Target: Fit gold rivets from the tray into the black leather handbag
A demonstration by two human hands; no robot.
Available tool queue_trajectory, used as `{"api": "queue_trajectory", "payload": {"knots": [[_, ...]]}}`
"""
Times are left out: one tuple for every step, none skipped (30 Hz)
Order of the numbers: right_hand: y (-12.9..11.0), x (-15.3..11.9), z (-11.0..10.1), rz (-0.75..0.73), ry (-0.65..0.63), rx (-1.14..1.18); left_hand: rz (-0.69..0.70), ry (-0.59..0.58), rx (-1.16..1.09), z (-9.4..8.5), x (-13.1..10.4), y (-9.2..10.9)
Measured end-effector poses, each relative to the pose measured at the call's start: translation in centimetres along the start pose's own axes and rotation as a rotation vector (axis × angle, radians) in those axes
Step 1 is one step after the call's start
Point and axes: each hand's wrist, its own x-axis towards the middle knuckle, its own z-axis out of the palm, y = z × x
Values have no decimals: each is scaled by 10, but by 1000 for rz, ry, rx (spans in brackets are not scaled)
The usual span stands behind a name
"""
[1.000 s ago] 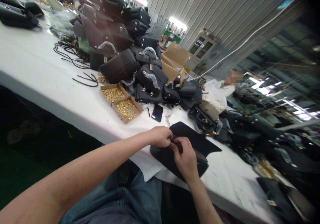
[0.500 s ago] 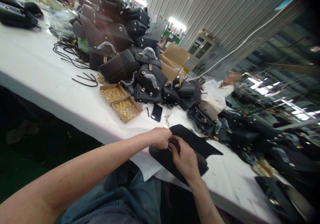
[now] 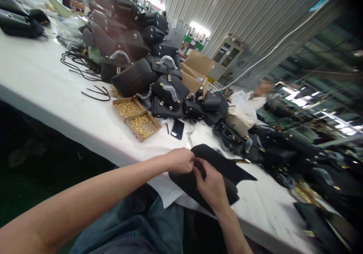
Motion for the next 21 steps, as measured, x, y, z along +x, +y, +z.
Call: {"api": "queue_trajectory", "payload": {"knots": [[0,-2,-1,11,1,10,13,13,-14,2,-4,0],[0,-3,-3,26,2,9,30,28,-23,3,-8,0],[-1,-4,-4,40,0,3,44,46,-26,5,-12,0],[-2,-4,-6,49,-8,-3,47,64,-20,6,-16,0],[-3,-4,-8,55,-22,-3,41,82,-7,8,-19,1],[-4,-3,-10,62,-38,2,31,97,9,9,-21,3],[-6,-2,-11,76,-50,10,23,104,26,10,-23,4],[-7,-1,-13,97,-55,17,22,105,43,11,-25,6],[-8,0,-14,123,-56,21,27,104,56,12,-26,8],[-10,1,-15,149,-51,20,35,104,63,13,-28,11],[-11,2,-16,171,-48,16,42,108,65,13,-31,13],[-13,3,-17,187,-45,9,44,121,64,14,-33,14],[-15,4,-17,196,-41,3,42,142,61,14,-36,16],[-16,4,-18,186,-35,1,37,165,59,14,-40,17],[-18,5,-18,152,-28,8,30,185,57,14,-43,17],[-19,6,-18,99,-22,23,19,203,54,14,-47,17],[-20,7,-19,33,-23,42,-1,219,45,15,-50,17],[-21,8,-19,-34,-29,61,-30,235,23,15,-54,15],[-22,9,-19,-90,-38,73,-62,250,-18,16,-57,14],[-22,10,-20,-124,-45,75,-96,270,-77,18,-60,11],[-22,11,-20,-139,-47,66,-126,292,-147,21,-64,8]]}}
